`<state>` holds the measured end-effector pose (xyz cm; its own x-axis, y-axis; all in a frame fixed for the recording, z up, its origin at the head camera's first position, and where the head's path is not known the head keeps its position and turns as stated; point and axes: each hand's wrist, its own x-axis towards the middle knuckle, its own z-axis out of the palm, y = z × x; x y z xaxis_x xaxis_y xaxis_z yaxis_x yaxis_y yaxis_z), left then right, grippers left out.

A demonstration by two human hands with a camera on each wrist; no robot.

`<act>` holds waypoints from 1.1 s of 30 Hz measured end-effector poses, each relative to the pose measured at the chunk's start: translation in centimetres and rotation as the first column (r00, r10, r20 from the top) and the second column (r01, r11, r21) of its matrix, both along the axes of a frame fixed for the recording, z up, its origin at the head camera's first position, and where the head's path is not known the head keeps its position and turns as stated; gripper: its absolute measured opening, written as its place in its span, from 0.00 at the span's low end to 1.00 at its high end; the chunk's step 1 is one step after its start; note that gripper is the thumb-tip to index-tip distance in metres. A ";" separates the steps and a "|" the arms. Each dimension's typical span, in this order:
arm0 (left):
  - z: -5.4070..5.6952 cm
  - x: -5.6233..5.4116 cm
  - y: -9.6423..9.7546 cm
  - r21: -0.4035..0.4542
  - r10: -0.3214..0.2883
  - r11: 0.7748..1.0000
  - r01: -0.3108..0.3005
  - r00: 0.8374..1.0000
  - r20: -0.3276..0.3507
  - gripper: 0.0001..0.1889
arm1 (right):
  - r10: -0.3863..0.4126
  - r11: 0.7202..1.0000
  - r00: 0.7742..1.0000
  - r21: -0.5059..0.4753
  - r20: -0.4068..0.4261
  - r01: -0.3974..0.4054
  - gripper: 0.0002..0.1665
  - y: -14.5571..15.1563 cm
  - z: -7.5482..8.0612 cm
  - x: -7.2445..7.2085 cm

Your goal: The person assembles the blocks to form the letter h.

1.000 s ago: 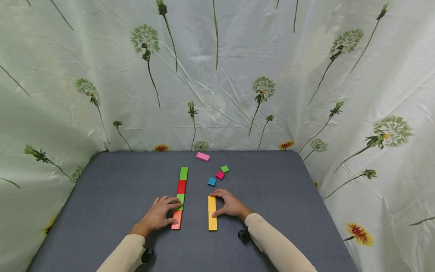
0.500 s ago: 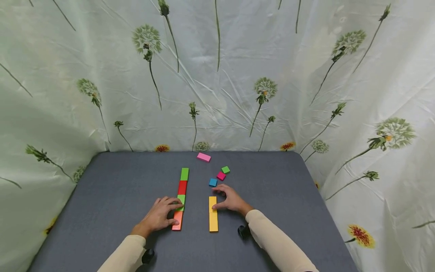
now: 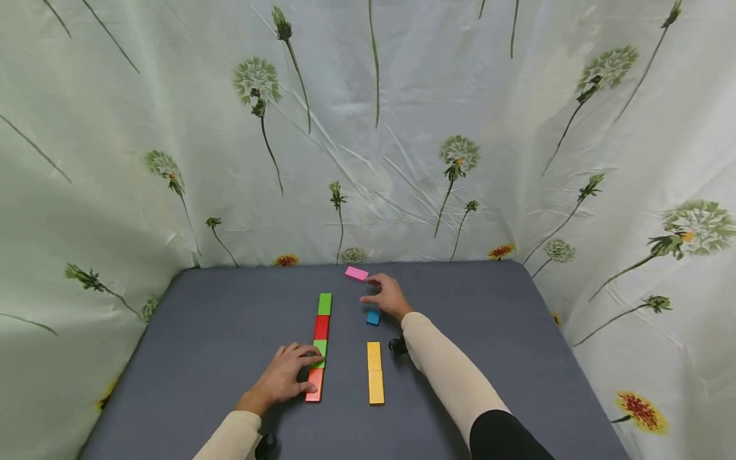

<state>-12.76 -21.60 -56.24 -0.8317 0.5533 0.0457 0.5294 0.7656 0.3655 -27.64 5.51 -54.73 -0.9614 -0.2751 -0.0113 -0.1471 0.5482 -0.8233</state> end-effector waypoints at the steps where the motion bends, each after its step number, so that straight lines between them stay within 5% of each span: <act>1: -0.1 0.2 0.2 0.005 0.001 1.000 -0.001 1.000 0.003 0.29 | -0.020 1.000 1.000 0.001 0.014 0.020 0.29 -0.2 0.0 -0.4; 11: -0.4 0.5 0.9 0.057 0.002 0.998 0.000 0.999 -0.034 0.29 | -0.136 0.991 0.991 -0.002 -0.013 0.136 0.26 -1.9 -0.3 -3.5; 23: -0.6 0.6 0.8 0.053 -0.018 0.998 0.019 1.000 -0.017 0.30 | -0.123 0.980 0.991 0.151 -0.061 0.131 0.20 -2.2 -2.2 -3.7; 33: -1.0 -0.1 0.2 0.043 0.008 0.999 -0.007 1.000 -0.014 0.30 | -0.056 0.973 0.998 0.222 -0.041 0.063 0.18 -2.8 -1.7 -4.9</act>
<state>-12.87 -21.36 -57.23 -0.8350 0.5442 0.0813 0.5290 0.7532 0.3909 -32.53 2.75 -56.39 -0.9768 -0.2116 -0.0331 -0.1345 0.7264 -0.6740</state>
